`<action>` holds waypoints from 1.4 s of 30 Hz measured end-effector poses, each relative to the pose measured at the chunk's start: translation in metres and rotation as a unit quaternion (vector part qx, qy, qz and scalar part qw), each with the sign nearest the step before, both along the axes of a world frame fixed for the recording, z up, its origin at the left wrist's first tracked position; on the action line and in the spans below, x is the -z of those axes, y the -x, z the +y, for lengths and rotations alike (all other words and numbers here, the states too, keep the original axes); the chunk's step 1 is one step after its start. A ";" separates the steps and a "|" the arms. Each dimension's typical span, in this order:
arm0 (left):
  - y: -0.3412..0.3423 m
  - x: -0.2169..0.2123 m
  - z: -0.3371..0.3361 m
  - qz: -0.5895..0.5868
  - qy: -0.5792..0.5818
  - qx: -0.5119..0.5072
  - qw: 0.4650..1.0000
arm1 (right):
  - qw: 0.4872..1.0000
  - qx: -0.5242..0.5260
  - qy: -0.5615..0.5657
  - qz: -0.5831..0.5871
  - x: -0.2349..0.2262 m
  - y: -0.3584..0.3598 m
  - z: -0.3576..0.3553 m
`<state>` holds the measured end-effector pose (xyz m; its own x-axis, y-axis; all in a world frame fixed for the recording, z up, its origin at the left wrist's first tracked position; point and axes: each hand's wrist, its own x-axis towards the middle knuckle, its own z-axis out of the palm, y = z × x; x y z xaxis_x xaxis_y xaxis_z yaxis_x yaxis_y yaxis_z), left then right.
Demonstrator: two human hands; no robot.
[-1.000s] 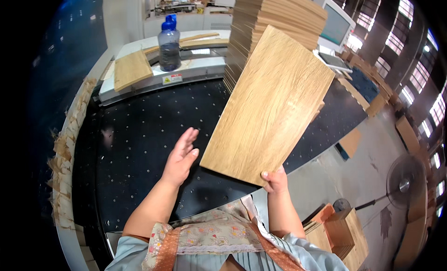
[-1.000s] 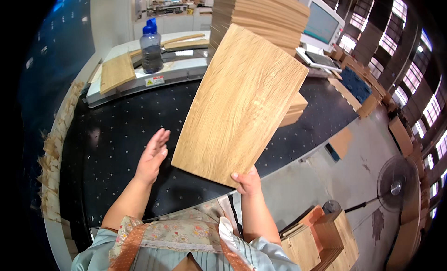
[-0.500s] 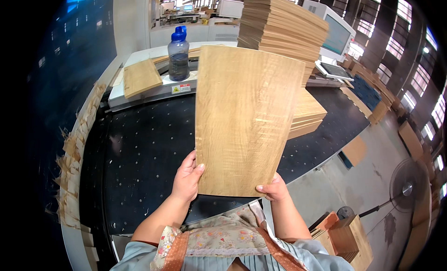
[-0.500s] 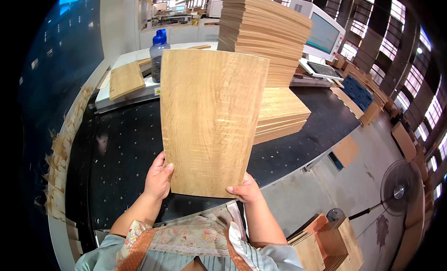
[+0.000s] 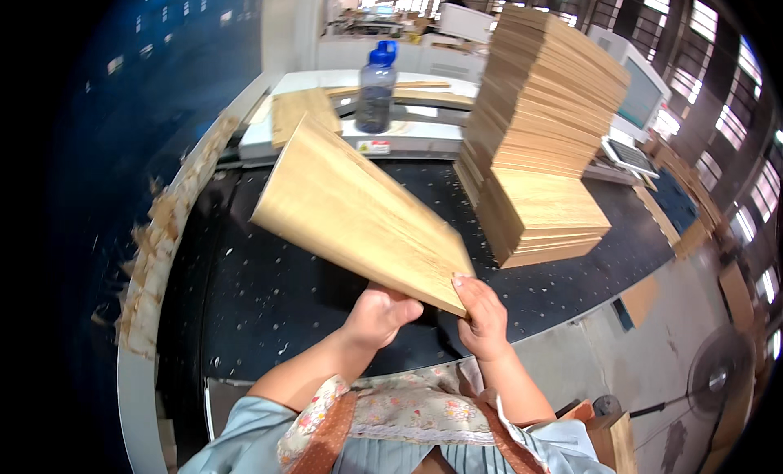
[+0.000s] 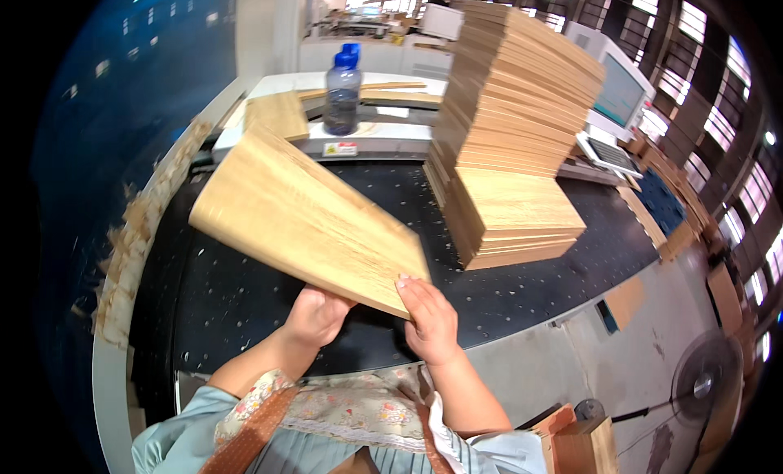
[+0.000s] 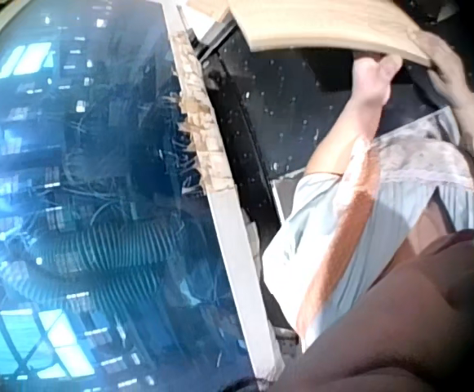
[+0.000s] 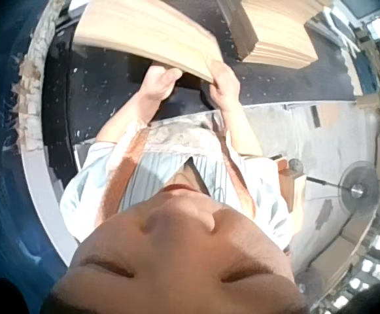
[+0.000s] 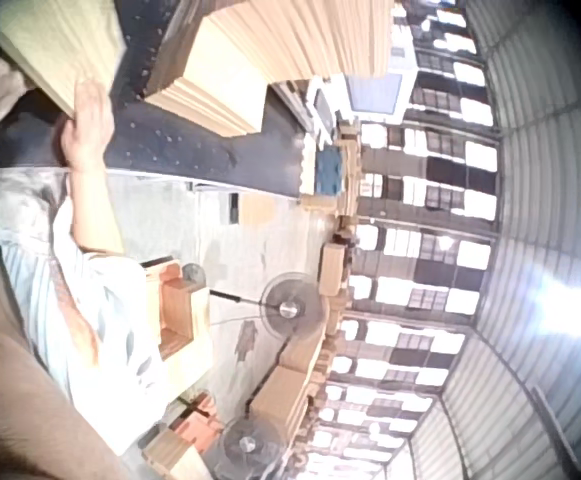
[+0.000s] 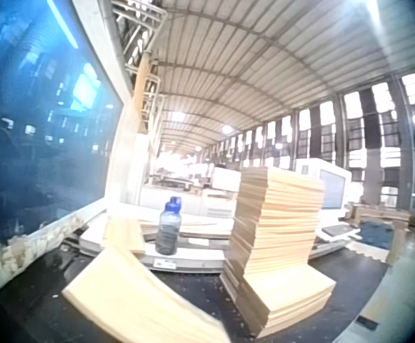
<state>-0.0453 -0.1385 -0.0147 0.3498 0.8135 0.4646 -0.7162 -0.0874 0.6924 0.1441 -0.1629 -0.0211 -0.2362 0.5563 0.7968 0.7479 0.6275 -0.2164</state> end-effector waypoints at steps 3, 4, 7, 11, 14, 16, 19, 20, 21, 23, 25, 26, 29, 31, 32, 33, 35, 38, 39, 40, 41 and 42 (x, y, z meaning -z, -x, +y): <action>0.004 0.009 -0.004 -0.071 0.129 -0.074 0.986 | 0.989 0.017 -0.059 -0.137 -0.012 0.006 0.000; 0.002 0.009 -0.005 -0.096 0.136 -0.091 0.982 | 0.986 0.038 -0.053 -0.156 -0.013 0.009 -0.003; 0.013 0.029 0.002 -0.088 0.134 -0.066 0.985 | 0.981 0.056 0.012 -0.187 -0.005 0.013 -0.003; 0.027 0.039 0.000 -0.071 0.115 -0.040 0.990 | 0.981 0.070 0.083 -0.158 0.003 0.017 -0.002; 0.031 0.040 0.000 -0.078 0.118 -0.004 0.990 | 0.980 0.078 0.081 -0.167 0.000 0.013 -0.001; 0.032 0.044 0.004 -0.092 0.100 0.018 0.991 | 0.976 0.096 0.086 -0.173 -0.004 0.017 -0.002; 0.034 0.048 0.005 -0.085 0.108 0.009 0.990 | 0.975 0.115 0.086 -0.169 -0.006 0.017 -0.002; 0.037 0.049 0.006 -0.090 0.110 0.009 0.990 | 0.976 0.122 0.085 -0.160 -0.008 0.018 -0.001; 0.042 0.052 0.007 -0.094 0.114 0.013 0.989 | 0.976 0.132 0.087 -0.149 -0.008 0.016 0.000; 0.049 0.051 0.010 -0.147 0.102 0.029 0.984 | 0.978 0.143 0.064 -0.135 -0.004 0.006 0.004; 0.065 0.075 0.018 -0.109 0.117 -0.003 0.987 | 0.982 0.154 0.070 -0.084 0.001 -0.004 0.008; 0.067 0.063 0.019 -0.110 0.095 -0.001 0.989 | 0.982 0.167 0.081 -0.046 0.003 -0.014 0.008; 0.077 0.062 0.026 -0.150 0.080 -0.028 0.985 | 0.976 0.184 0.102 0.052 0.011 -0.032 0.010; 0.083 0.062 0.026 -0.150 0.081 -0.040 0.985 | 0.954 0.150 0.173 0.191 0.015 -0.034 0.010; 0.086 0.062 0.026 -0.146 0.088 -0.034 0.985 | 0.940 0.121 0.201 0.246 0.017 -0.034 0.011; 0.088 0.060 0.026 -0.142 0.094 -0.028 0.985 | 0.917 0.053 0.233 0.321 0.019 -0.031 0.011; 0.090 0.061 0.028 -0.137 0.093 -0.017 0.986 | 0.830 -0.049 0.311 0.461 0.018 -0.026 0.010; 0.090 0.062 0.029 -0.135 0.079 -0.007 0.988 | 0.734 -0.168 0.363 0.549 0.017 -0.017 0.010; 0.091 0.063 0.028 -0.134 0.084 -0.004 0.987 | 0.711 -0.204 0.368 0.563 0.016 -0.013 0.011; 0.092 0.065 0.028 -0.133 0.090 -0.001 0.987 | 0.690 -0.249 0.380 0.564 0.018 -0.012 0.015; 0.092 0.067 0.027 -0.132 0.095 0.001 0.987 | 0.677 -0.269 0.390 0.563 0.017 -0.008 0.015; 0.091 0.066 0.028 -0.134 0.098 0.006 0.986 | 0.673 -0.293 0.395 0.552 0.019 -0.009 0.016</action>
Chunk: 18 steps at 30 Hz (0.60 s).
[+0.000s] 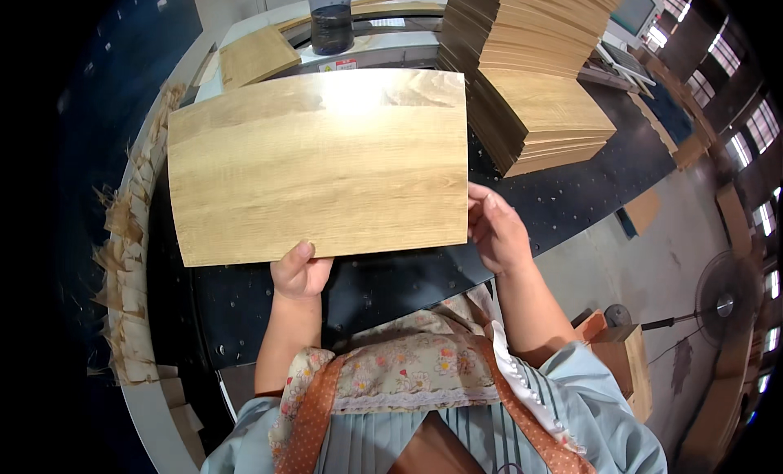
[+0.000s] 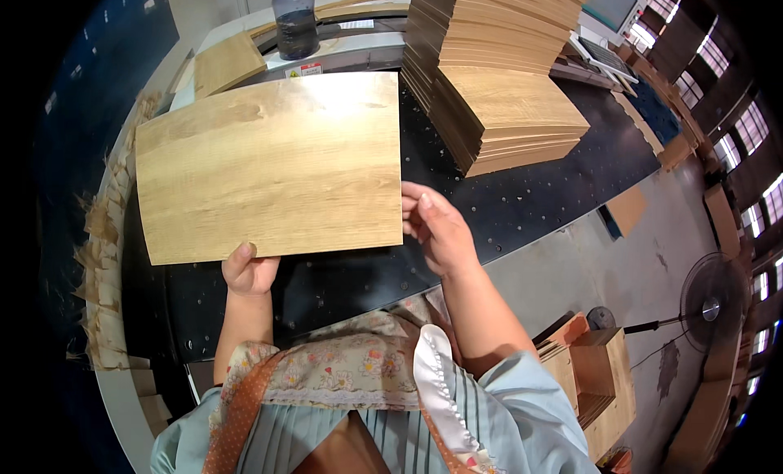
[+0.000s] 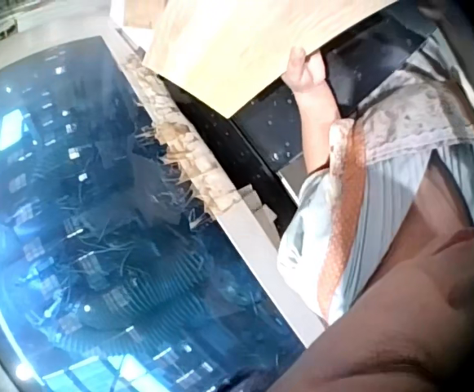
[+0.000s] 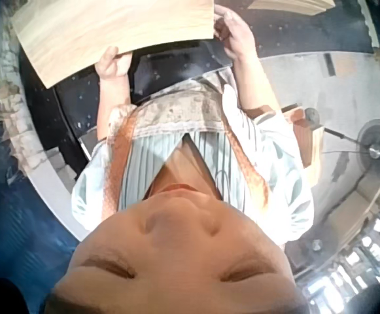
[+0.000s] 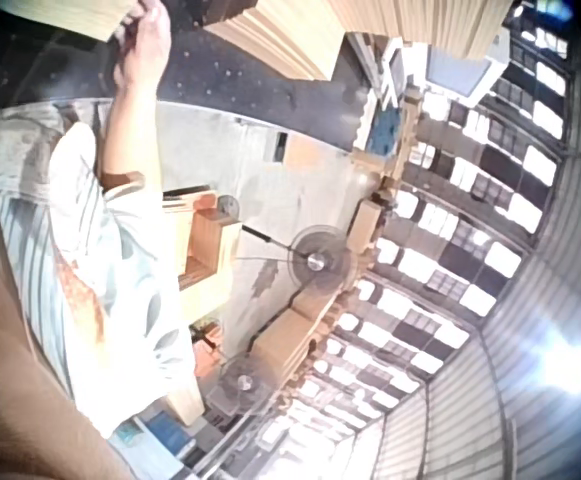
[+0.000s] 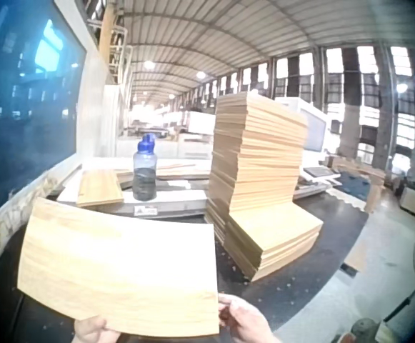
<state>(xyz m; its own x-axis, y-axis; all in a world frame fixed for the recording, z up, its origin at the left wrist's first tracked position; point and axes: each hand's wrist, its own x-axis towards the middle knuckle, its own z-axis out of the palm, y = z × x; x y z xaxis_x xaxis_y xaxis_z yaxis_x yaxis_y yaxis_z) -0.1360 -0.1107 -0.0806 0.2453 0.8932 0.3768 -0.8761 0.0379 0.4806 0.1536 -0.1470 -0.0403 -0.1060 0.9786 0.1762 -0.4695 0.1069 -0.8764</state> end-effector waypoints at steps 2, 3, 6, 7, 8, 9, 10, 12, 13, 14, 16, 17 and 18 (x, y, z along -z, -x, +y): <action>-0.003 0.000 0.000 -0.005 0.004 0.010 1.000 | 1.000 -0.012 -0.001 0.005 0.006 0.002 -0.003; -0.003 0.001 0.001 0.007 -0.008 0.005 1.000 | 1.000 -0.025 0.009 0.008 0.009 0.003 -0.004; -0.003 0.003 -0.002 0.039 -0.034 -0.013 0.999 | 0.997 -0.062 0.006 0.039 0.003 0.013 -0.011; -0.004 0.002 -0.001 0.047 -0.039 -0.008 0.998 | 0.995 -0.089 0.016 0.051 0.009 0.009 -0.008; -0.004 0.002 0.001 0.055 -0.044 -0.003 0.998 | 0.994 -0.090 0.009 0.056 0.007 0.010 -0.008; -0.005 0.001 0.001 0.063 -0.045 0.002 0.997 | 0.994 -0.090 0.005 0.060 0.007 0.012 -0.010; -0.008 0.000 0.001 0.063 -0.034 0.005 0.997 | 0.994 -0.082 0.016 0.065 0.008 0.011 -0.010; -0.014 -0.004 -0.001 0.063 -0.037 0.004 0.997 | 0.994 -0.072 0.038 0.073 0.013 0.011 -0.010; -0.015 -0.004 -0.002 0.063 -0.038 -0.001 0.997 | 0.993 -0.072 0.044 0.082 0.014 0.011 -0.011; -0.015 -0.003 -0.002 0.063 -0.028 0.004 0.998 | 0.992 -0.073 0.050 0.091 0.014 0.011 -0.012; -0.015 -0.005 -0.005 0.071 -0.019 0.009 0.997 | 0.990 -0.078 0.056 0.100 0.016 0.011 -0.014; -0.014 -0.007 -0.007 0.074 -0.014 0.008 0.997 | 0.990 -0.079 0.055 0.101 0.021 0.011 -0.015; -0.017 -0.009 -0.007 0.075 -0.016 0.019 0.997 | 0.990 -0.082 0.052 0.100 0.020 0.008 -0.017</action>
<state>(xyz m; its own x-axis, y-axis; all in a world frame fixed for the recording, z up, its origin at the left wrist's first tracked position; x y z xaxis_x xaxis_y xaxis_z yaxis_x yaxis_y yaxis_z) -0.1195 -0.1175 -0.0714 0.3352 0.8702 0.3611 -0.7925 0.0531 0.6075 0.1452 -0.1640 -0.0603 -0.2379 0.9652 0.1089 -0.6380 -0.0707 -0.7668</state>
